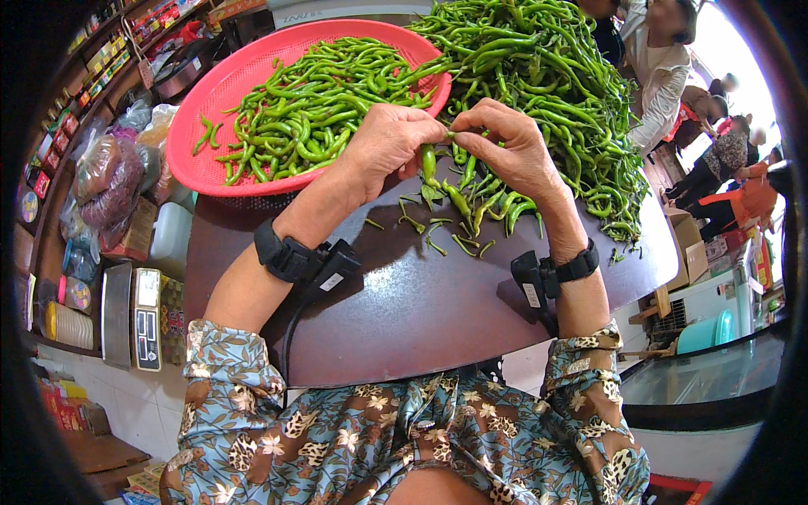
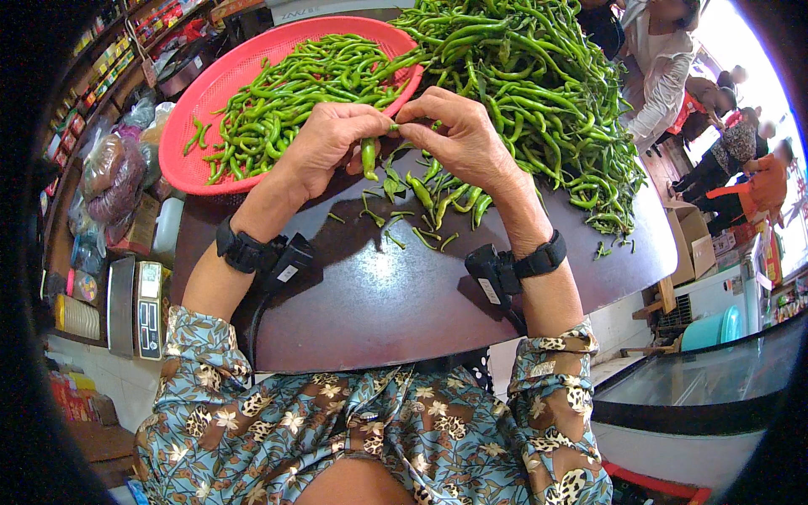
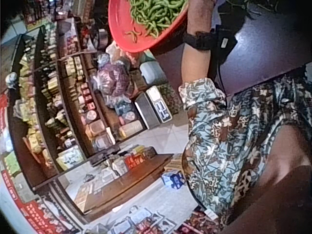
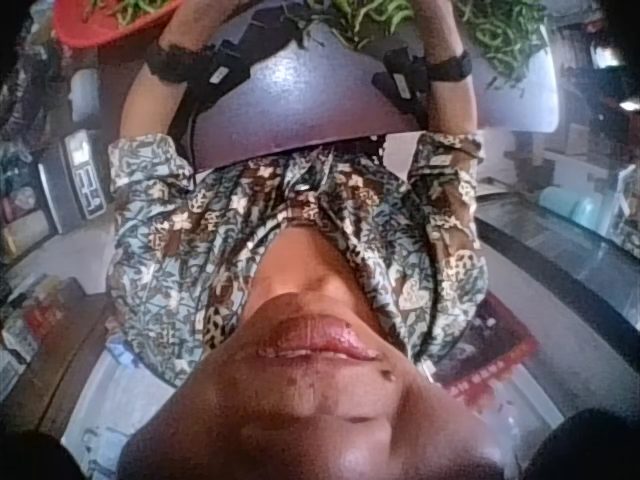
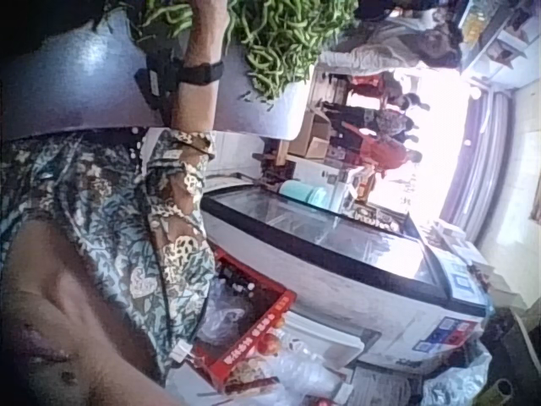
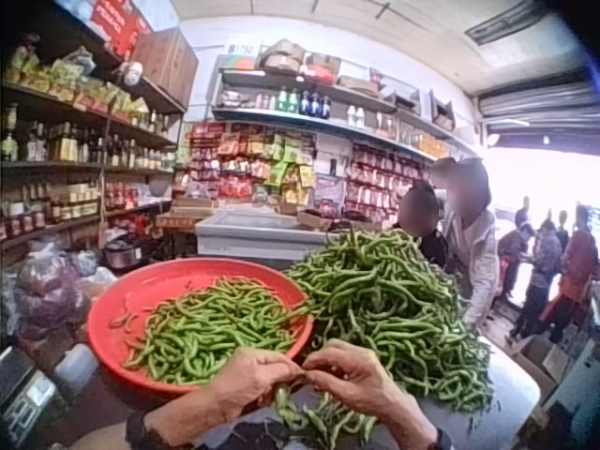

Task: The person repeatedly picks green peppers from a large pile, snaps off the stems by hand, and places the trimmed peppers into a pink colander. The stems are discarded onto the table surface.

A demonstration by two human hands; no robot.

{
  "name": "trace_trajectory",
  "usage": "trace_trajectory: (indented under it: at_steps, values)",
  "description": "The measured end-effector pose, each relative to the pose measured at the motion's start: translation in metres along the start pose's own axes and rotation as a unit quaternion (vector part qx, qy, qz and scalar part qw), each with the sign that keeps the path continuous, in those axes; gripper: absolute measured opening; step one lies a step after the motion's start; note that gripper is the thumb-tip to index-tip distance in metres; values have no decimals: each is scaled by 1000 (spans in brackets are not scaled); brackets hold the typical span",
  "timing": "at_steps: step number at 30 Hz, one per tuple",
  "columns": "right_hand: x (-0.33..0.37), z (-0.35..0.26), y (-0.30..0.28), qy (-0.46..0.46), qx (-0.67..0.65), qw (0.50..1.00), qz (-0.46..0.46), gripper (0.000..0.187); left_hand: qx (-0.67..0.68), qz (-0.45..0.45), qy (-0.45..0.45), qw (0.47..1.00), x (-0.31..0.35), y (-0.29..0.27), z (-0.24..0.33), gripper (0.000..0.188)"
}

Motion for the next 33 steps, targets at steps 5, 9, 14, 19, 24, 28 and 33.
trace_trajectory:
  at_steps: [5,9,14,19,24,28,33]
  values:
    - [0,-1,1,-20,2,1000,1,12,5,6,-13,1000,0,0,-1,12]
    - [1,-1,2,-33,9,999,1,11,22,10,-20,999,-1,1,-1,11]
    - [0,-2,2,-56,15,998,5,9,-4,6,-22,1000,0,0,-2,11]
    - [2,-2,2,-33,19,999,3,8,23,16,-39,999,-1,0,-2,10]
    - [1,-3,3,-72,45,996,17,8,11,17,-37,999,2,1,-2,10]
    - [1,-3,3,-90,58,994,27,8,19,23,-31,999,2,2,-2,10]
    - [0,-3,2,-95,51,994,26,9,36,31,-34,998,2,3,-1,8]
Point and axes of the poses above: each hand's wrist, its own x-axis away from the middle knuckle, its own y-axis out of the palm, z = x × y, the point moved 3 cm from there along -x, towards the middle knuckle, and after that the axes turned 12 degrees about z, right-handed, at the moved point
